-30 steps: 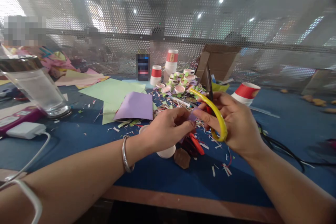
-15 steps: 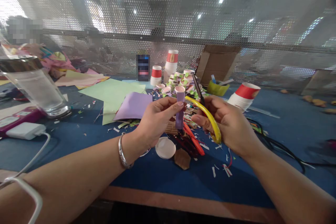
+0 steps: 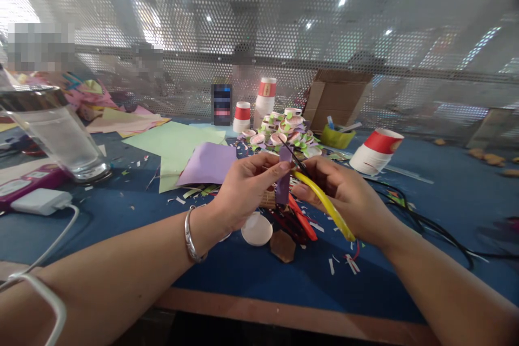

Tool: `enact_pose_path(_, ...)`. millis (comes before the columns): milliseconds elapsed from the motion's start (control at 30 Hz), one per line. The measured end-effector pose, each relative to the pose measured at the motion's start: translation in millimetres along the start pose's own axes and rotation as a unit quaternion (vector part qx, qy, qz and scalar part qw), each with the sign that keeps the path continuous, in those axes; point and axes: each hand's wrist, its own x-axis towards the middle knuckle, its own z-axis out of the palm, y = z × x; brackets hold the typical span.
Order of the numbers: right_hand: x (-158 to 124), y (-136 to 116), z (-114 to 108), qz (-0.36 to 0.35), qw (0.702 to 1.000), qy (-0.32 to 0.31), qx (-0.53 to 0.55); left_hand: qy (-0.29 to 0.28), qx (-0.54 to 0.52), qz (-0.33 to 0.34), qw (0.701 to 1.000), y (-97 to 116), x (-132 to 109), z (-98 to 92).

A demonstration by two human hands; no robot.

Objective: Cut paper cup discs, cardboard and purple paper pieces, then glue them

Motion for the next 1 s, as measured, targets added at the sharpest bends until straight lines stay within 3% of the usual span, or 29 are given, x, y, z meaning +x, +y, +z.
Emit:
enact_pose_path(500, 1.3, -9.4, -1.3, -0.004, 0.998, 0.02, -0.055, -0.004, -0.089, -0.057, 0.994, -5.2, -1.4, 0.9)
enact_pose_path(1000, 0.6, -7.1, -2.5, 0.013, 0.995, 0.018, -0.098, -0.016, -0.013, -0.031, 0.999, -3.3, 0.7, -3.7)
